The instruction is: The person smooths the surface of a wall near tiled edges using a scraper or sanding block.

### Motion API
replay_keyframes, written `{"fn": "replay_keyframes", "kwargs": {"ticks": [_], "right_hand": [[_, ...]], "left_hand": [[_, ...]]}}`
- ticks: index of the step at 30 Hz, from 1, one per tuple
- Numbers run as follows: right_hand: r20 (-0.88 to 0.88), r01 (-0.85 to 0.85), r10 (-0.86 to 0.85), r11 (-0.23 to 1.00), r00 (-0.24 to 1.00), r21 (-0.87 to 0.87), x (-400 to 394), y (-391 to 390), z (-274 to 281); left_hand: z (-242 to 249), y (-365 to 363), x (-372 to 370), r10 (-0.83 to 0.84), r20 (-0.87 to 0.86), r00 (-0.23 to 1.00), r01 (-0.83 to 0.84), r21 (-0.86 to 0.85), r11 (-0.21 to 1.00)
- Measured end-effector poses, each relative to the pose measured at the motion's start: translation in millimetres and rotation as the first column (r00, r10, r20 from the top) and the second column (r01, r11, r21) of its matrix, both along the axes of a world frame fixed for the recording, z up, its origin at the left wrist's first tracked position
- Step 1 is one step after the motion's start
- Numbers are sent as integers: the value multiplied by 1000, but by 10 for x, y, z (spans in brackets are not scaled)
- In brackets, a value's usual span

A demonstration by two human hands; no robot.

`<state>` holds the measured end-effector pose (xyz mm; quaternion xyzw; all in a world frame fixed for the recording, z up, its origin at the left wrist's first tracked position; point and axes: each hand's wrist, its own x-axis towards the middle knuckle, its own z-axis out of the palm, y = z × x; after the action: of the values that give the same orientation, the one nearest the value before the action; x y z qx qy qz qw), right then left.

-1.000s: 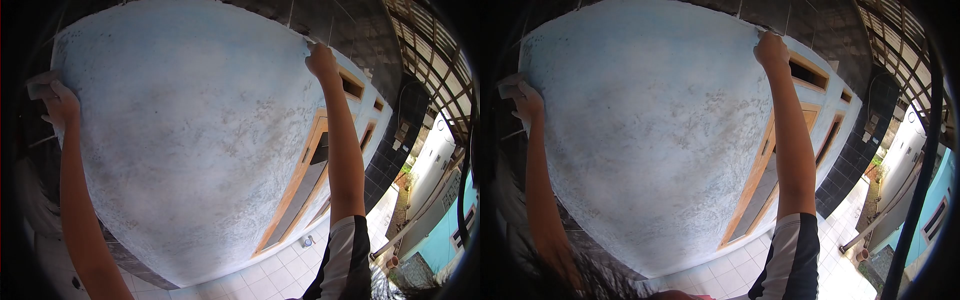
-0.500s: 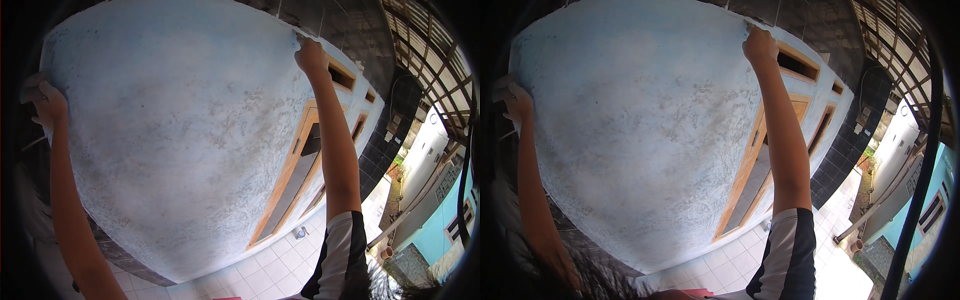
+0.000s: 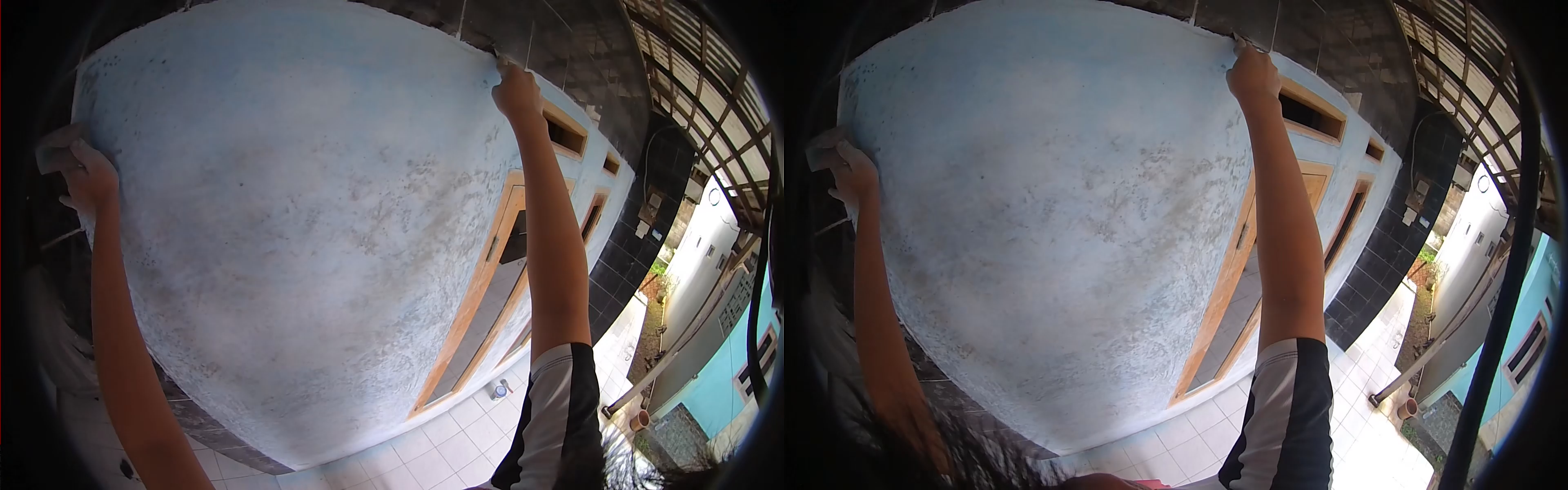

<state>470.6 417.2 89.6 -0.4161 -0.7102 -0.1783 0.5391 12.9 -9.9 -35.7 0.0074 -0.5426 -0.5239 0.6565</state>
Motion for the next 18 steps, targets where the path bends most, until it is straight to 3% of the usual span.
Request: {"fn": "replay_keyframes", "kwargs": {"ticks": [1, 3, 18], "right_hand": [[-8, -2, 2, 1000, 1000, -8, 37, 48, 19], [167, -69, 62, 997, 984, 34, 125, 54, 76], [111, -38, 40, 999, 993, -19, 71, 8, -112]], "left_hand": [[-12, -10, -9, -7, 10, 1000, 7, -20, 1000], [34, -25, -14, -10, 15, 1000, 10, -36, 999], [1, 4, 19, -24, -4, 1000, 24, -23, 999]]}}
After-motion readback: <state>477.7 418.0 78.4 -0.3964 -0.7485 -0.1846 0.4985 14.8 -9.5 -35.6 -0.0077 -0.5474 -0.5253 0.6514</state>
